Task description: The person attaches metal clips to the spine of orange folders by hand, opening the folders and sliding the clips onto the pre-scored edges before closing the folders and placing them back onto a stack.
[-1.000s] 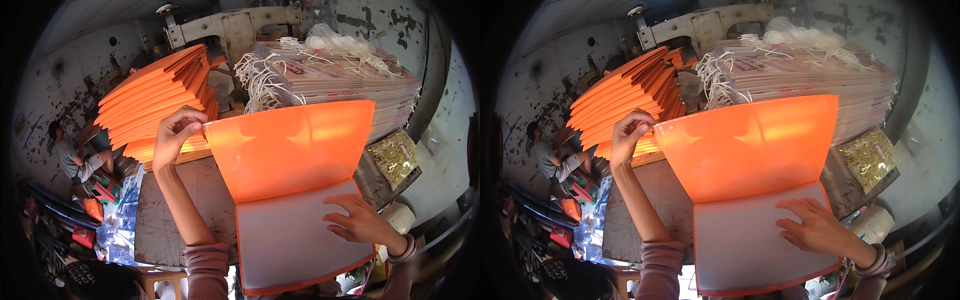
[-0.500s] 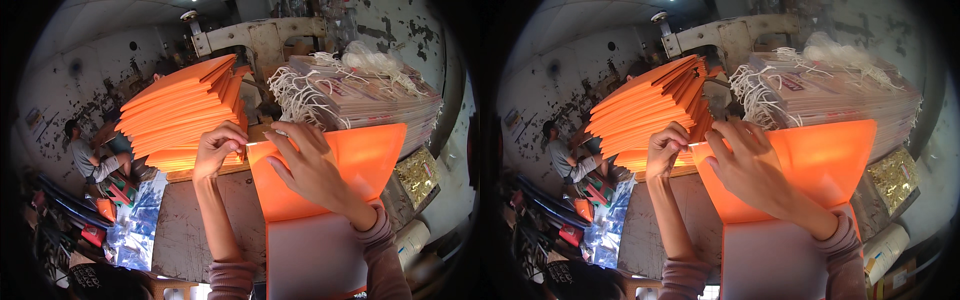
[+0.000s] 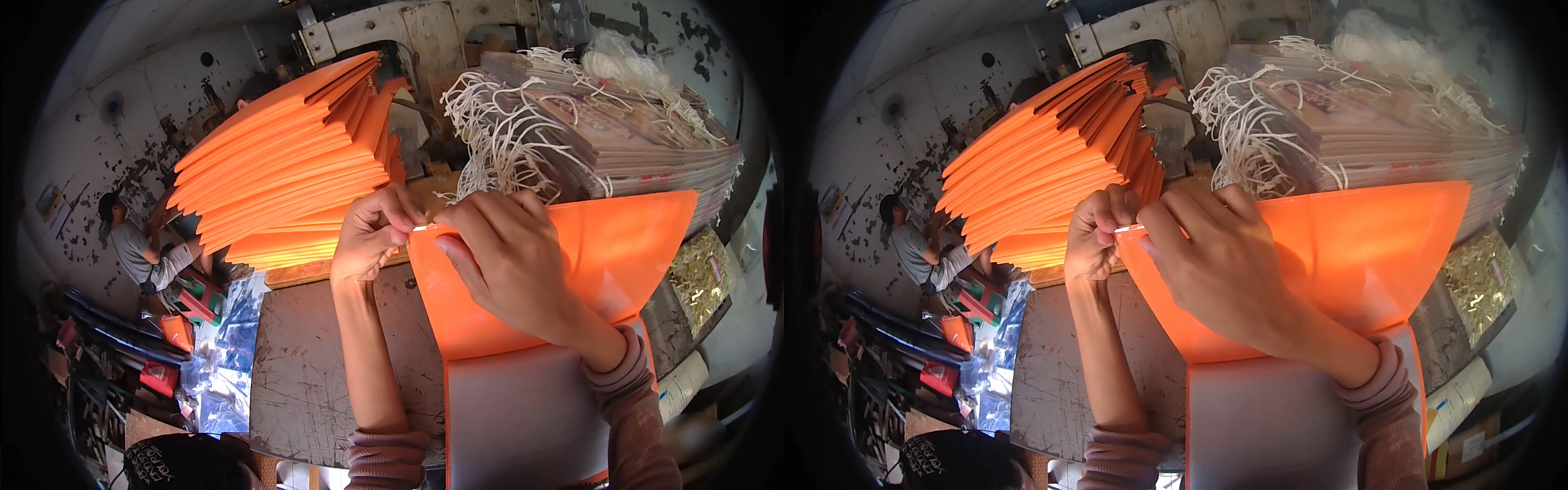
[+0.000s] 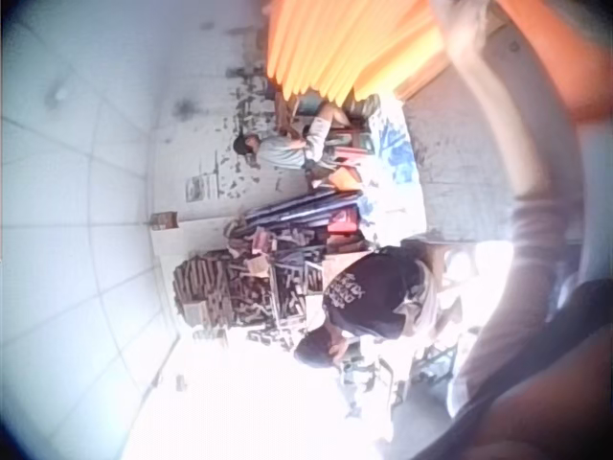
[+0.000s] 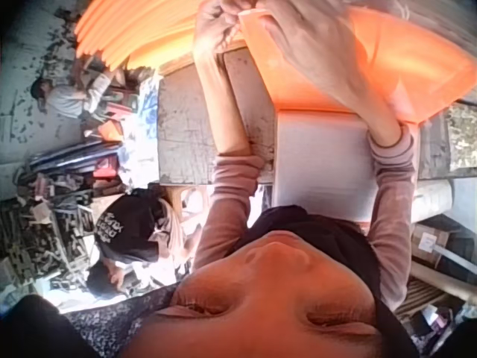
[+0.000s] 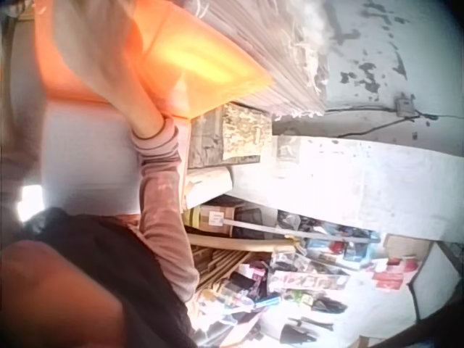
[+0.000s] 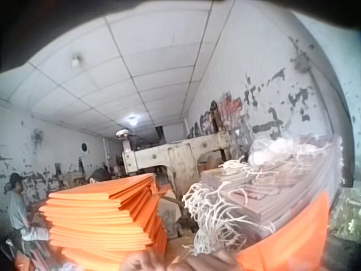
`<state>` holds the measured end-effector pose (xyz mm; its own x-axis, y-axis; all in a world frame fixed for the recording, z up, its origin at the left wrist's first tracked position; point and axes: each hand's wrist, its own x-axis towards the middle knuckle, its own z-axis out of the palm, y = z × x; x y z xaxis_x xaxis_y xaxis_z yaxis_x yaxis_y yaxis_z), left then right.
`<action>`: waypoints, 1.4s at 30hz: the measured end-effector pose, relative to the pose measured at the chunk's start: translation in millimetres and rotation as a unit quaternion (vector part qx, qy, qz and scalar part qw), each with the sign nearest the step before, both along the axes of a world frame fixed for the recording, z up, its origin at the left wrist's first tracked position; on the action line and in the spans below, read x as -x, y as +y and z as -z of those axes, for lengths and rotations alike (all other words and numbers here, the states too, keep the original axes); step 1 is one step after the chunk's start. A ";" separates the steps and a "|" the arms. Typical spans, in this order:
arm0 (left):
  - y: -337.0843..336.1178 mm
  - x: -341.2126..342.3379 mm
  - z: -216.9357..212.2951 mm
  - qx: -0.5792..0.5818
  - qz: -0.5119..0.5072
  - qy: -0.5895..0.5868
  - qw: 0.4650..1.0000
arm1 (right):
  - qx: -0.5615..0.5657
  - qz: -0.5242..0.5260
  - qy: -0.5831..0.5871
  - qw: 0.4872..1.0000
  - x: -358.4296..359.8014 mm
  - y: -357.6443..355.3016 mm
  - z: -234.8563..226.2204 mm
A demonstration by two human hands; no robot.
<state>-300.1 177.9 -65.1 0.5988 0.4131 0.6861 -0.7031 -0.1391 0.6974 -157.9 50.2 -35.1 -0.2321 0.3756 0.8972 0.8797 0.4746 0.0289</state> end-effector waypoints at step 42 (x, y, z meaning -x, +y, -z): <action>-138.7 91.7 -74.1 -0.186 -0.252 -0.245 0.918 | 0.523 0.073 -0.196 0.826 -59.7 -285.1 76.3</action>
